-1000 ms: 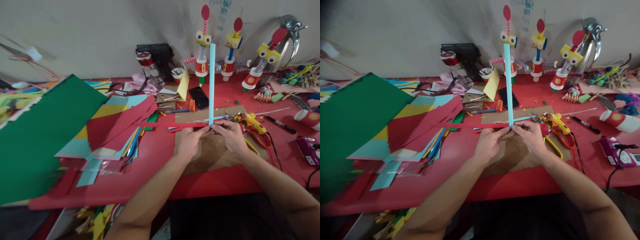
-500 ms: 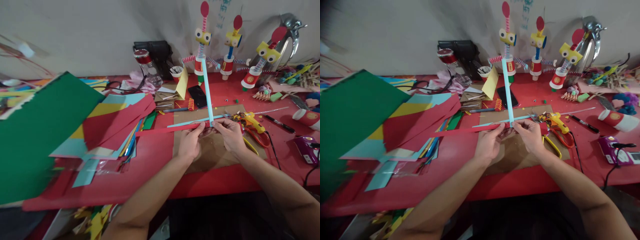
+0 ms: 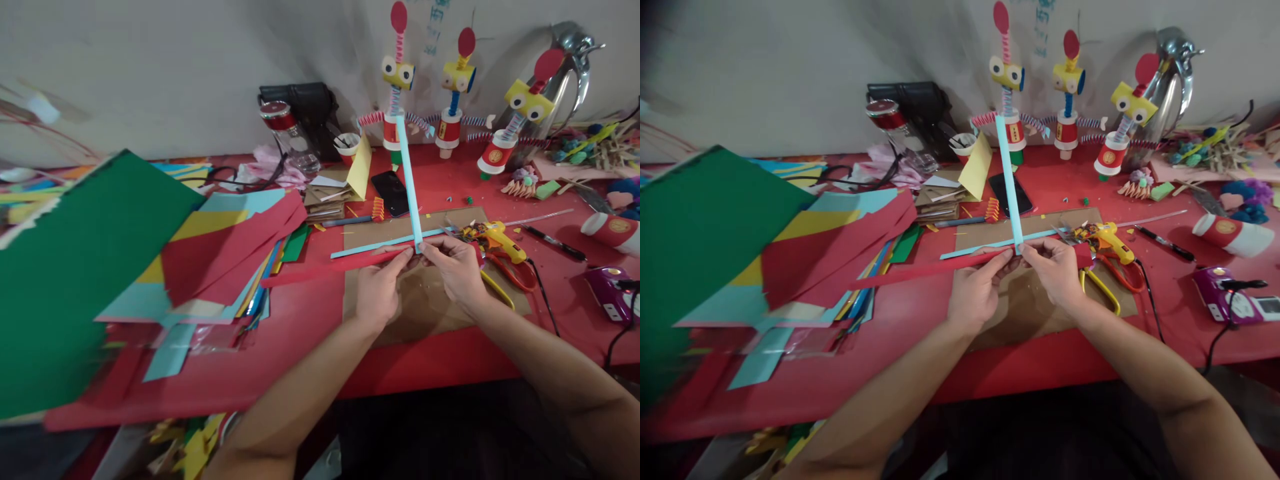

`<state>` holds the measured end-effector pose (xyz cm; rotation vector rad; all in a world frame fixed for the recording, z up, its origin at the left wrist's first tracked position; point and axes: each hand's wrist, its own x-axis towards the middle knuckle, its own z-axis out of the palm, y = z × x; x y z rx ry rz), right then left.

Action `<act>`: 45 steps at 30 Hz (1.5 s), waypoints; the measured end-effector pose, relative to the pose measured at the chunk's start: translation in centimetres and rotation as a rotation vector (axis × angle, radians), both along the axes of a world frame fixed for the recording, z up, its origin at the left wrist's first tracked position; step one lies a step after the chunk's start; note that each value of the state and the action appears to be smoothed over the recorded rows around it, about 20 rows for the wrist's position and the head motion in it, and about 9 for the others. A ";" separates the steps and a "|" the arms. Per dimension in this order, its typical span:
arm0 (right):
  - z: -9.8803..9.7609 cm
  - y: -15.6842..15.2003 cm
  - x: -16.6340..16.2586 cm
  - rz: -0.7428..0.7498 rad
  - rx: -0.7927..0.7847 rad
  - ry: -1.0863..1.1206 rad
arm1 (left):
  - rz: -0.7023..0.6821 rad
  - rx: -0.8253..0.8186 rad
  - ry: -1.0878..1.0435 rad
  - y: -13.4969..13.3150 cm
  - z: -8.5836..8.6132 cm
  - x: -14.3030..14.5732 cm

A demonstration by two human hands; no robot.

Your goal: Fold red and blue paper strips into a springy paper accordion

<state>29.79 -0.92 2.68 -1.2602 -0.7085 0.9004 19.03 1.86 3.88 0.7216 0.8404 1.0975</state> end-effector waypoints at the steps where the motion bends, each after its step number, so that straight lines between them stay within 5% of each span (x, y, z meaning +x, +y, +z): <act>1: 0.0 0.0 0.0 0.003 -0.001 0.002 | 0.005 -0.018 -0.011 0.0 0.0 0.0; 7: 0.7 0.3 0.7 0.050 -0.029 0.088 | -0.113 -0.039 -0.025 0.6 0.1 -0.2; 25: 0.6 0.4 0.8 0.148 -0.057 0.043 | -0.114 -0.125 -0.042 1.7 -2.1 -0.2; 45: 0.2 0.4 1.1 0.117 -0.052 0.056 | -0.176 -0.069 0.002 2.5 -1.4 -0.6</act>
